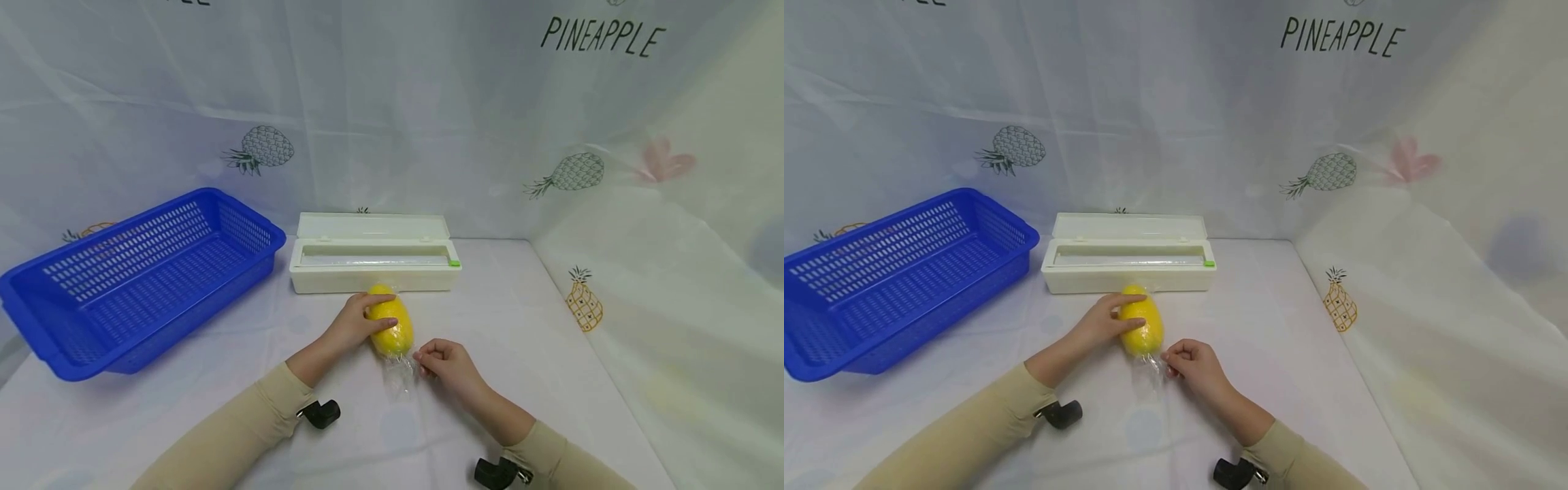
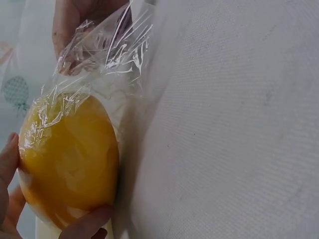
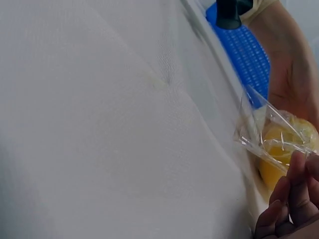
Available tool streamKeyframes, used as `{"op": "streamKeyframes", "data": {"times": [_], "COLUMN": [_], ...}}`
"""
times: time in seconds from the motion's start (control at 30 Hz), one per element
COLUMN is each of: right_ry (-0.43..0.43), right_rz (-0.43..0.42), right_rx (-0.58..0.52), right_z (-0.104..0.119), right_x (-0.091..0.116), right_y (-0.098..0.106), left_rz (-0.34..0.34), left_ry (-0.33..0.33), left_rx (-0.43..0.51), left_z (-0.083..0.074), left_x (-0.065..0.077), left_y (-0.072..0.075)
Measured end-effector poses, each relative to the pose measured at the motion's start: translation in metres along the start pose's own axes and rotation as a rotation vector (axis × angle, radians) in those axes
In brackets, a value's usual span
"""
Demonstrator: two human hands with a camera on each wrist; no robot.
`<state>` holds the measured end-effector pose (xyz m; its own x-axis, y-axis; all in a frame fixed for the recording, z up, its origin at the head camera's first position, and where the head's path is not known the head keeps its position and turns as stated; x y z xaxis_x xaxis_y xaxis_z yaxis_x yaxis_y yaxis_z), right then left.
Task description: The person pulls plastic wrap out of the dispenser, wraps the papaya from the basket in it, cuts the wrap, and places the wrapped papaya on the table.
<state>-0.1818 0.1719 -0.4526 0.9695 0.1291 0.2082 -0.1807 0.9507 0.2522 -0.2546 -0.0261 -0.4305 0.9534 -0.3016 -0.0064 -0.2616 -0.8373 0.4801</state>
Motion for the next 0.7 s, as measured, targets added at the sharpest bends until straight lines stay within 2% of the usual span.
{"op": "streamKeyframes", "data": {"times": [0.17,0.27,0.4,0.57,0.7], "right_ry": [0.057,0.069,0.039,-0.04,-0.049], "right_rz": [0.016,0.028,0.057,0.123,0.178], "right_rx": [0.091,0.125,0.133,0.196,0.199], "right_z": [-0.003,-0.004,-0.001,-0.004,-0.008], "right_x": [-0.002,0.001,0.009,0.018,0.02], "right_y": [0.006,0.01,0.011,0.004,-0.001], "left_rz": [0.009,0.017,0.025,0.041,0.056], "left_ry": [-0.031,-0.021,0.018,0.077,0.107], "left_rx": [0.025,0.062,0.08,0.068,0.062], "left_z": [0.002,0.004,0.006,0.005,0.004], "left_x": [-0.005,-0.008,-0.01,-0.012,-0.012], "left_y": [0.001,0.002,0.004,0.005,0.006]}}
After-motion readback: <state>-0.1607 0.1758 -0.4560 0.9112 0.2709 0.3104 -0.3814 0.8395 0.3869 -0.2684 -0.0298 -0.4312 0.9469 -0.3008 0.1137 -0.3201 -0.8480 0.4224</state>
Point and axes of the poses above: each hand's wrist, its own x-axis away from the middle knuckle, its own y-axis out of the back of the hand, z = x × y, the point moved 3 cm from there along -x, towards the middle knuckle, and after that the axes turned 1 degree about -y, right-handed, at the moved point
